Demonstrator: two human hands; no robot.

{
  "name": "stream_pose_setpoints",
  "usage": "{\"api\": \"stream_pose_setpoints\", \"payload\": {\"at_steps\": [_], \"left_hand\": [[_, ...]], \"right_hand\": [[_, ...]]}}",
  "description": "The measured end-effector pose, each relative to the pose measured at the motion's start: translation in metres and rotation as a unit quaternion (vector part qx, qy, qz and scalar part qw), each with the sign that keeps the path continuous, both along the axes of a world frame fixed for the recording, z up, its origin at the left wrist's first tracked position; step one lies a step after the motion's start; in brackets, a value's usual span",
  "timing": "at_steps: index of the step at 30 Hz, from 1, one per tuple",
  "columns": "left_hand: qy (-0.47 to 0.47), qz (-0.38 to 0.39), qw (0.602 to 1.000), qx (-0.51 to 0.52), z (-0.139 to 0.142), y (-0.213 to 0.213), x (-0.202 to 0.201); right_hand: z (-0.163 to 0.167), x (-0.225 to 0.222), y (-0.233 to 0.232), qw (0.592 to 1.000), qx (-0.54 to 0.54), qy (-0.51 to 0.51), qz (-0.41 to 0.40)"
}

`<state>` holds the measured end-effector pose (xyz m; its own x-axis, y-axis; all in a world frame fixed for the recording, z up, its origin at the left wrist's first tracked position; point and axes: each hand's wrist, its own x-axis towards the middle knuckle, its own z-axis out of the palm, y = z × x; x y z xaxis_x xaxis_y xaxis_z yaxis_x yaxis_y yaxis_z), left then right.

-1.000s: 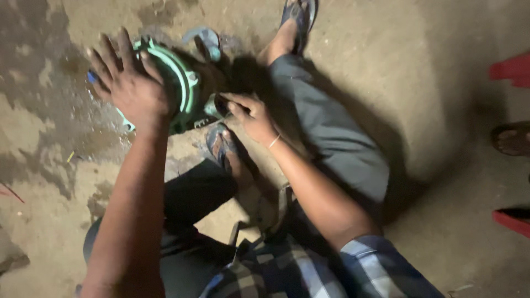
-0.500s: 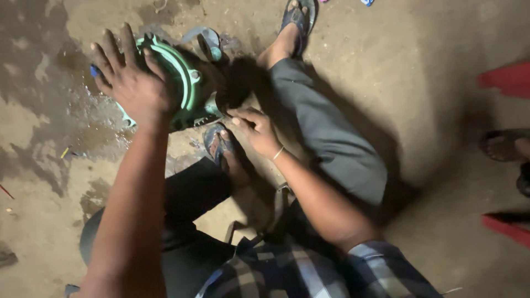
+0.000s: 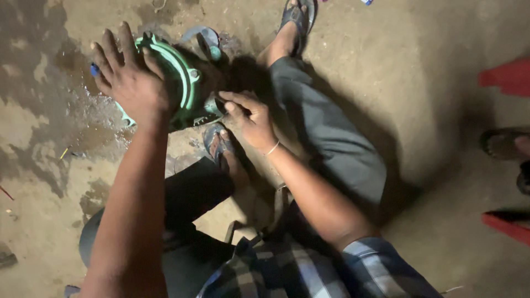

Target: The person sits on the floor repairing a green water pump. They hold the pump steady with one hand while unscrewing and tightening bolts around its casing by hand, reposition the pump, and later use a screwdriver to work on fasteners on the motor body.

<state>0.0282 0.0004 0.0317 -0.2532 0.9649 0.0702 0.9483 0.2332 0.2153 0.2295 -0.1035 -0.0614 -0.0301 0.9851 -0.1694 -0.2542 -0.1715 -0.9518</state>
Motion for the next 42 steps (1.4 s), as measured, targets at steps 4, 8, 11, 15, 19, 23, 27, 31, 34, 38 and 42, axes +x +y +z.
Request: {"api": "stream_pose_setpoints", "payload": {"at_steps": [4, 8, 11, 15, 19, 23, 27, 31, 34, 38, 42], "left_hand": [[0.002, -0.009, 1.0, 0.01, -0.001, 0.0, -0.001], [-0.002, -0.001, 1.0, -0.008, 0.0, 0.001, -0.003], [0.007, -0.007, 1.0, 0.001, -0.001, 0.0, -0.004], [-0.004, -0.005, 1.0, -0.008, -0.001, -0.001, -0.004], [-0.003, -0.002, 1.0, -0.01, 0.002, 0.001, 0.0], [-0.001, 0.0, 1.0, -0.007, 0.005, 0.0, 0.004], [-0.022, 0.008, 1.0, -0.021, 0.004, -0.006, 0.002], [-0.039, 0.017, 0.999, -0.023, 0.003, -0.003, 0.001], [-0.043, 0.009, 0.999, -0.023, 0.006, -0.005, 0.005], [-0.057, -0.011, 0.998, 0.024, 0.011, -0.044, 0.015], [-0.138, -0.031, 0.99, 0.019, 0.015, -0.147, 0.032]], "right_hand": [[-0.017, 0.002, 0.002, 0.989, 0.047, -0.139, 0.03], [-0.034, 0.004, 0.001, 0.989, 0.038, -0.141, 0.013], [-0.035, 0.005, 0.002, 0.988, 0.037, -0.15, 0.015], [-0.032, -0.002, 0.006, 0.982, 0.067, -0.176, 0.012], [-0.024, -0.005, 0.008, 0.998, 0.014, -0.051, 0.034], [-0.021, 0.003, 0.009, 0.993, -0.025, -0.103, 0.044], [-0.017, -0.001, -0.001, 0.999, -0.043, -0.024, 0.014], [0.001, 0.0, -0.036, 0.987, 0.001, -0.146, 0.068], [0.031, 0.036, -0.073, 0.968, -0.185, -0.043, 0.166], [0.052, 0.082, -0.092, 0.938, -0.333, 0.013, 0.1], [0.046, 0.083, -0.099, 0.967, -0.238, -0.011, 0.091]]}}
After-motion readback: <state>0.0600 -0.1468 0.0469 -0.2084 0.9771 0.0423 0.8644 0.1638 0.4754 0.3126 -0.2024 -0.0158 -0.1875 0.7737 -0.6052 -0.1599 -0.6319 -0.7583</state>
